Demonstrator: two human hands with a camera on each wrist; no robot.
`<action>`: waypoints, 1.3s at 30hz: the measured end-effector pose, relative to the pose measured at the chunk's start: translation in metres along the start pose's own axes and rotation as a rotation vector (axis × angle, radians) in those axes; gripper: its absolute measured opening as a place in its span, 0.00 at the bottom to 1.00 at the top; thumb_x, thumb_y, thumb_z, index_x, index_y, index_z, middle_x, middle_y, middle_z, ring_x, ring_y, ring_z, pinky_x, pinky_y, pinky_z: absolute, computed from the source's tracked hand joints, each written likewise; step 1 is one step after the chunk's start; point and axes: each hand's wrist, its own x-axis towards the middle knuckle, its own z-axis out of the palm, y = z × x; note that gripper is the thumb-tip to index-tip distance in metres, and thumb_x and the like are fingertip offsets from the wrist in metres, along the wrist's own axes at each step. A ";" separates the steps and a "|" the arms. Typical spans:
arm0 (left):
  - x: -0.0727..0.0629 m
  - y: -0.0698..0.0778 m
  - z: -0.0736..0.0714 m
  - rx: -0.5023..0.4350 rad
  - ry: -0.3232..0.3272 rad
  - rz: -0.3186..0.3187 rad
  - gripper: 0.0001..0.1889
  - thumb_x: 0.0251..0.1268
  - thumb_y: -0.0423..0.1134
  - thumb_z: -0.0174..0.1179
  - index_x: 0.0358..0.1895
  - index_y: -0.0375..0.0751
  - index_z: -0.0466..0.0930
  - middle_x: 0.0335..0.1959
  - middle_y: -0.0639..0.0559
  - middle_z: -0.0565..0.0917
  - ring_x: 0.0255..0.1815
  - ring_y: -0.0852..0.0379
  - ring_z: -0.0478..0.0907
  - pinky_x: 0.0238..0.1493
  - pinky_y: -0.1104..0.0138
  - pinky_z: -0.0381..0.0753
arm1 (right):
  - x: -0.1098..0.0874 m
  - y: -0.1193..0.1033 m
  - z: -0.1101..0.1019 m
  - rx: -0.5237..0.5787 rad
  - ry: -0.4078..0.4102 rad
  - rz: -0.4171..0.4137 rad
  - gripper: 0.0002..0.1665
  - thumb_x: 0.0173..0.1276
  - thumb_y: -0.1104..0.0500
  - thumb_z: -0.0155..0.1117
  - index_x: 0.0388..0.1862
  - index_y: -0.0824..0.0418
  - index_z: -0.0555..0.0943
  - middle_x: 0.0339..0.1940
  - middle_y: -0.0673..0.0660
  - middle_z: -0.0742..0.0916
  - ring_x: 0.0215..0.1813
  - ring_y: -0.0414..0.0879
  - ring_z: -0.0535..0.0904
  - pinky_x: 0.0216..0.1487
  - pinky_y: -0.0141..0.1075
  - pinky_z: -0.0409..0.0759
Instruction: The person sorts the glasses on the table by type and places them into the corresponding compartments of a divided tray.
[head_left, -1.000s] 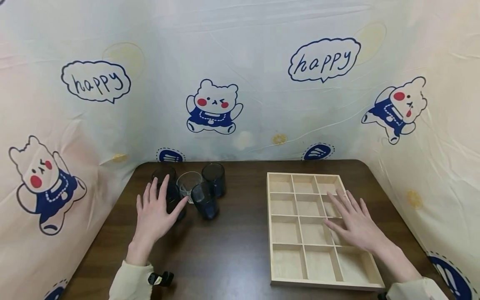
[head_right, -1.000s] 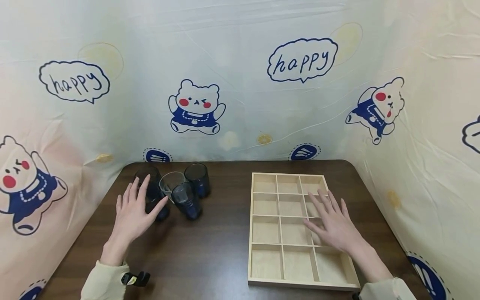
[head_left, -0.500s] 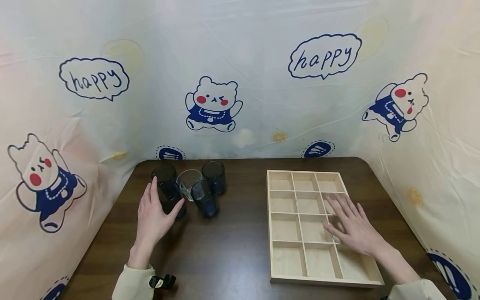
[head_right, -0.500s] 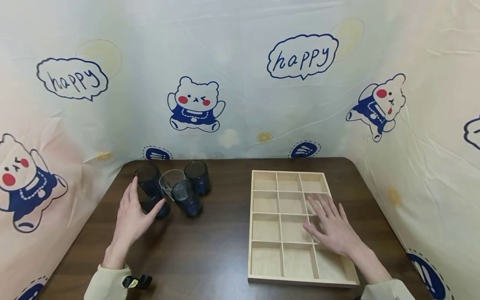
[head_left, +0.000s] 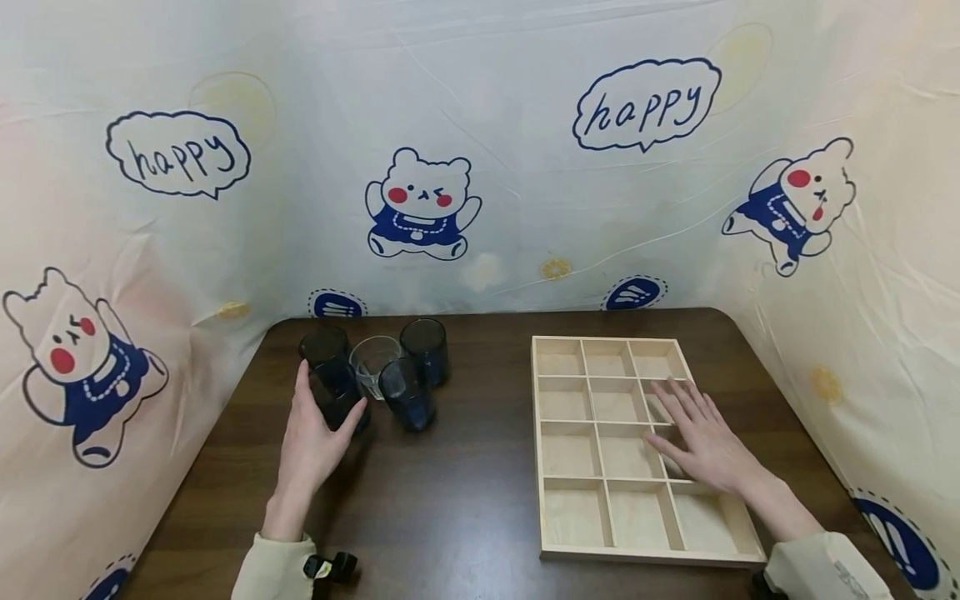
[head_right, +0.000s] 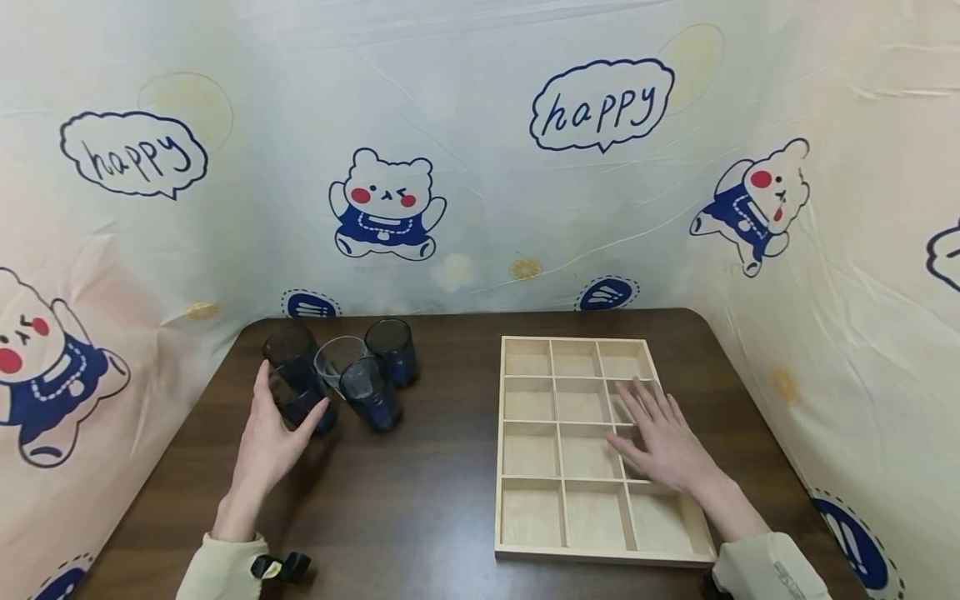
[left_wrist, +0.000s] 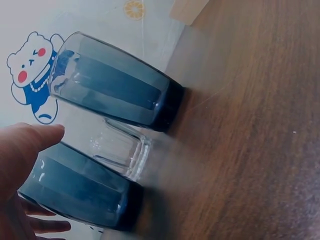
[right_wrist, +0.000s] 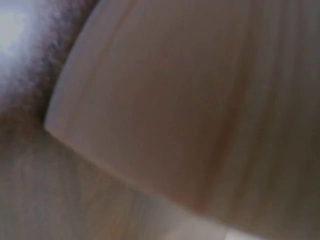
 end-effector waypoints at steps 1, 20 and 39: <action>0.000 -0.001 0.001 -0.006 0.004 -0.001 0.61 0.75 0.53 0.72 0.92 0.47 0.32 0.91 0.30 0.52 0.87 0.26 0.60 0.83 0.31 0.63 | 0.001 0.001 0.001 -0.002 -0.001 0.001 0.51 0.82 0.39 0.64 0.92 0.57 0.55 0.91 0.74 0.59 0.91 0.76 0.49 0.89 0.71 0.45; -0.004 0.000 0.013 -0.196 0.107 -0.098 0.56 0.74 0.45 0.74 0.91 0.49 0.40 0.83 0.26 0.67 0.79 0.25 0.70 0.80 0.30 0.66 | 0.009 0.004 0.016 -0.103 0.093 -0.058 0.49 0.82 0.39 0.63 0.91 0.58 0.60 0.90 0.72 0.63 0.91 0.70 0.55 0.94 0.56 0.38; 0.000 -0.001 0.012 -0.359 0.106 -0.225 0.46 0.69 0.43 0.78 0.84 0.40 0.60 0.77 0.35 0.75 0.73 0.40 0.77 0.56 0.81 0.69 | 0.010 0.006 0.022 -0.148 0.112 -0.055 0.47 0.83 0.39 0.61 0.92 0.53 0.59 0.90 0.69 0.65 0.90 0.69 0.58 0.94 0.57 0.43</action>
